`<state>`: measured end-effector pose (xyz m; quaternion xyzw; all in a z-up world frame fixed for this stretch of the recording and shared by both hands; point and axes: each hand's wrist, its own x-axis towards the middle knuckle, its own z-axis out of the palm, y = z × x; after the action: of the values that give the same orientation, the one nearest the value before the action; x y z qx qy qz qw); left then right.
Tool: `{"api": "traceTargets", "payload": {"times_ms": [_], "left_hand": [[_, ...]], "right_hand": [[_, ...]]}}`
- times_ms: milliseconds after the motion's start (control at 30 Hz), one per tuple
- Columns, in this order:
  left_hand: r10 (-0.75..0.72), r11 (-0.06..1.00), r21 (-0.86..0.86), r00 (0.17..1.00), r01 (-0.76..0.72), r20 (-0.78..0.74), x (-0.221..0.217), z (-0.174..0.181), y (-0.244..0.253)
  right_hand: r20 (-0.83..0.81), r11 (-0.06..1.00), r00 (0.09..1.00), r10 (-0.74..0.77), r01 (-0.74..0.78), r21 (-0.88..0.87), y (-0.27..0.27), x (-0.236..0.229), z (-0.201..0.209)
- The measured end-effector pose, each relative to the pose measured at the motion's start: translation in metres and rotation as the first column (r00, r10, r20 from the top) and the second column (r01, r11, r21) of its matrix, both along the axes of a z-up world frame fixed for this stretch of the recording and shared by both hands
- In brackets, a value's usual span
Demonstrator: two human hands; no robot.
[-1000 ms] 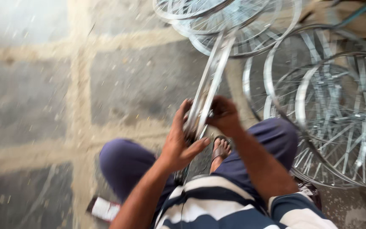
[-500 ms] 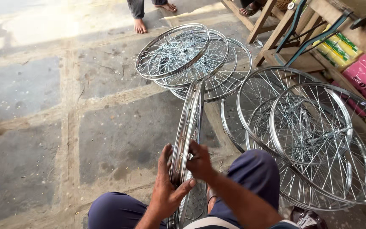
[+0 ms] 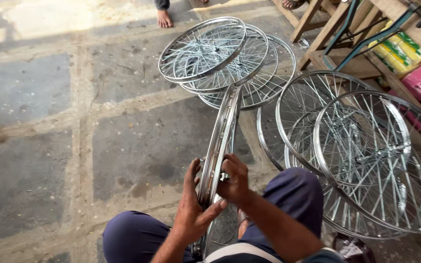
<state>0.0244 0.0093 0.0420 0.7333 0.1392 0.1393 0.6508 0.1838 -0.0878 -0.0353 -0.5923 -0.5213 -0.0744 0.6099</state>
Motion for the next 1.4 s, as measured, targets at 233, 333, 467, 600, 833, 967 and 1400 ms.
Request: {"api": "traceTargets", "payload": {"times_ms": [233,333,467,600,833,967,1400], "left_hand": [[0.001,0.997,0.079,1.000,-0.001,-0.007,-0.003,-0.005,-0.005],[-0.004,0.991,0.131,0.998,-0.004,0.059,-0.001,-0.009,-0.006],[0.011,0.982,0.190,0.999,-0.017,0.036,-0.001,-0.007,-0.004],[-0.020,0.999,-0.040,1.000,0.020,0.010,-0.002,-0.002,-0.003],[-0.002,0.993,0.121,0.993,-0.013,0.119,-0.003,-0.005,-0.003],[-0.004,0.952,0.304,0.994,-0.030,0.111,-0.006,-0.012,0.000],[-0.023,0.904,0.424,0.985,-0.052,0.169,-0.006,-0.018,-0.002]], "right_hand": [[-0.744,0.757,0.386,0.545,-0.608,0.238,-0.023,0.044,-0.022],[-0.596,0.920,0.707,0.381,-0.351,0.173,-0.003,0.015,-0.051],[-0.483,0.964,0.835,0.263,-0.247,0.097,0.010,0.003,-0.065],[-0.710,0.570,0.404,0.577,-0.821,-0.005,-0.009,0.059,-0.025],[-0.073,0.999,0.997,0.026,-0.024,0.032,-0.002,0.010,0.002],[0.121,0.992,0.988,-0.099,0.108,-0.069,-0.029,0.001,-0.027],[-0.981,0.980,-0.182,-0.074,-0.193,-0.038,-0.015,0.028,0.034]]}}
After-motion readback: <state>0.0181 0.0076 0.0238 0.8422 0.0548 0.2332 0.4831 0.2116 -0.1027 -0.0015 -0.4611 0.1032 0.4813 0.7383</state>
